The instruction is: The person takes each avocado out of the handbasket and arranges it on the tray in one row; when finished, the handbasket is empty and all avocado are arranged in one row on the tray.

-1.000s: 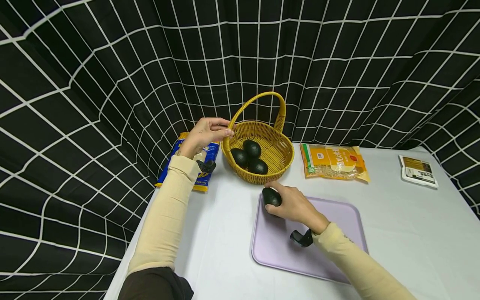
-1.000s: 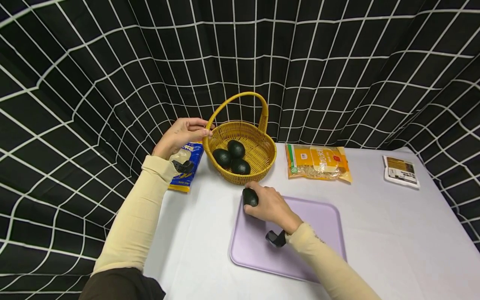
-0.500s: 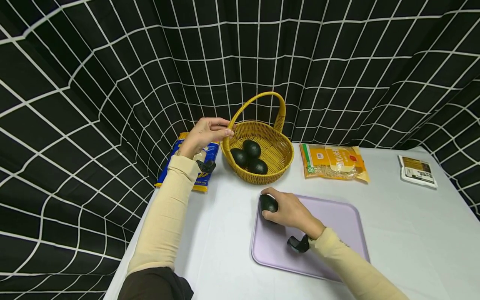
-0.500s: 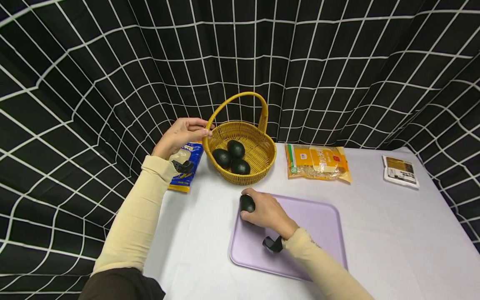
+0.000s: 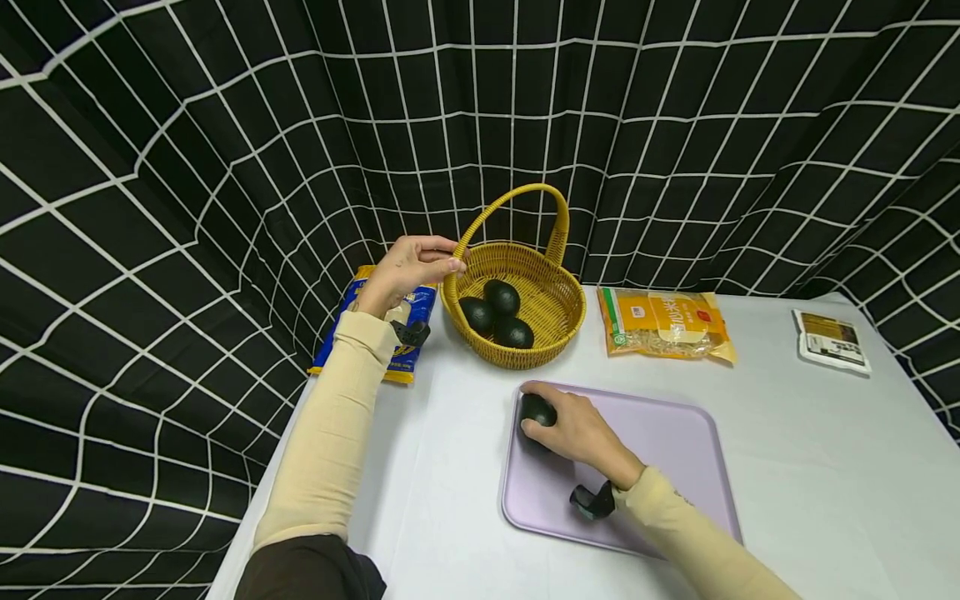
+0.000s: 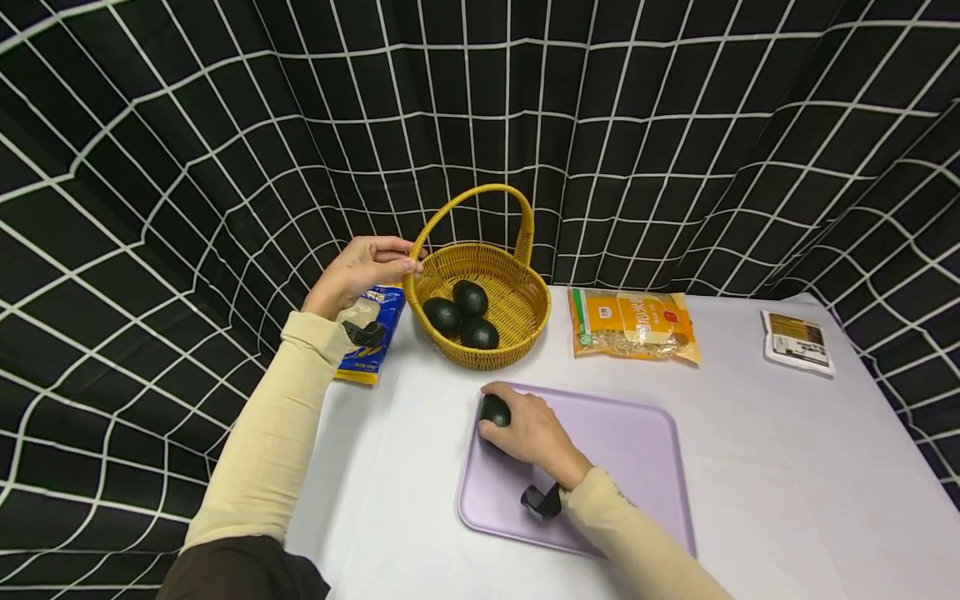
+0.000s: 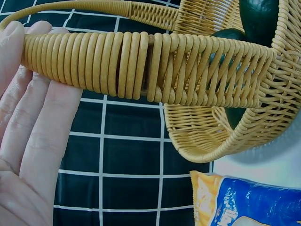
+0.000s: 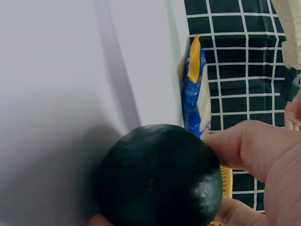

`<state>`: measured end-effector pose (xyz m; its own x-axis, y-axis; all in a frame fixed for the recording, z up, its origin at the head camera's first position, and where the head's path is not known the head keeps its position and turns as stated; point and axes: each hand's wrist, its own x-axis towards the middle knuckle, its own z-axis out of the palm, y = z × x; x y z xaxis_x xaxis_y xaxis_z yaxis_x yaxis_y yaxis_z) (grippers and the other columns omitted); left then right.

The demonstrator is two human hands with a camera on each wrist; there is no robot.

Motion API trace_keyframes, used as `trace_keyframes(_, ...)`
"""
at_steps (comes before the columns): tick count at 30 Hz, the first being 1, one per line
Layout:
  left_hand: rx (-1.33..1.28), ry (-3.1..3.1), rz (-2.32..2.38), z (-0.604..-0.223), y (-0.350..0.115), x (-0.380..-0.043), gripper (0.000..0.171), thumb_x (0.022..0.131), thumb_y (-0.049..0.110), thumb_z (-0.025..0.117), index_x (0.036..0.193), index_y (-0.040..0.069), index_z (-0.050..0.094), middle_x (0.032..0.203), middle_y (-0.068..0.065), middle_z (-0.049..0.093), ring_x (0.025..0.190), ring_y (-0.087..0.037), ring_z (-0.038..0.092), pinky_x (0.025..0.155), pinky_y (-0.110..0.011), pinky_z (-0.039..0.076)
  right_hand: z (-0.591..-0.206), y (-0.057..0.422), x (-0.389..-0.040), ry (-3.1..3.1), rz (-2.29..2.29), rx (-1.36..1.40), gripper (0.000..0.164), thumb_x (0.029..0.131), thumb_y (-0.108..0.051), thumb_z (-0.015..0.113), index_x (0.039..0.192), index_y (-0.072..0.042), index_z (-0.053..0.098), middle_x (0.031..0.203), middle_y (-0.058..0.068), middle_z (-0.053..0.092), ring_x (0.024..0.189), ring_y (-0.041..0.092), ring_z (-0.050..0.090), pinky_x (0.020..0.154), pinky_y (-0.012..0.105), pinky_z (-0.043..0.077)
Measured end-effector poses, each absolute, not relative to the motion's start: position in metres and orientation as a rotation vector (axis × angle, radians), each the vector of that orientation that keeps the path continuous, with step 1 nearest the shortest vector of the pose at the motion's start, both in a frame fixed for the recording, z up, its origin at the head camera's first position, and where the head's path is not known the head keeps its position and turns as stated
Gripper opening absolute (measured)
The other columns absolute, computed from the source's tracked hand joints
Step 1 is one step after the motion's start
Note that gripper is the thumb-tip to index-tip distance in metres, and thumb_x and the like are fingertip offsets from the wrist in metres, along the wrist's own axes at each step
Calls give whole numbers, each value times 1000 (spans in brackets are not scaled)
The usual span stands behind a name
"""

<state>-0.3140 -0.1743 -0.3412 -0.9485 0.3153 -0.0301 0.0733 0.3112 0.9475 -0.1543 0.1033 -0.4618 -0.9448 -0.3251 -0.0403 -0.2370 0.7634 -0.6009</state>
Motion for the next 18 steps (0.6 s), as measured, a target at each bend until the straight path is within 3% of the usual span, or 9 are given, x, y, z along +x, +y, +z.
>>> trace_keyframes(9, 342, 2385, 1675, -341, -174, -314, 38, 95, 19, 73, 129, 5, 66, 114, -12, 76, 103, -20, 73, 100, -47, 55, -464, 101, -149, 2807, -968, -317, 53, 90, -33, 70, 140, -22, 57, 121, 14, 70, 103, 30, 65, 86, 50, 52)
trace_keyframes(18, 314, 2395, 1665, -341, -173, -312, 36, 94, 19, 73, 128, 8, 68, 116, -12, 75, 104, -20, 73, 99, -41, 57, -464, 97, -142, 2813, -912, -294, 51, 89, -35, 70, 137, -22, 58, 114, 14, 71, 98, 27, 64, 81, 46, 52)
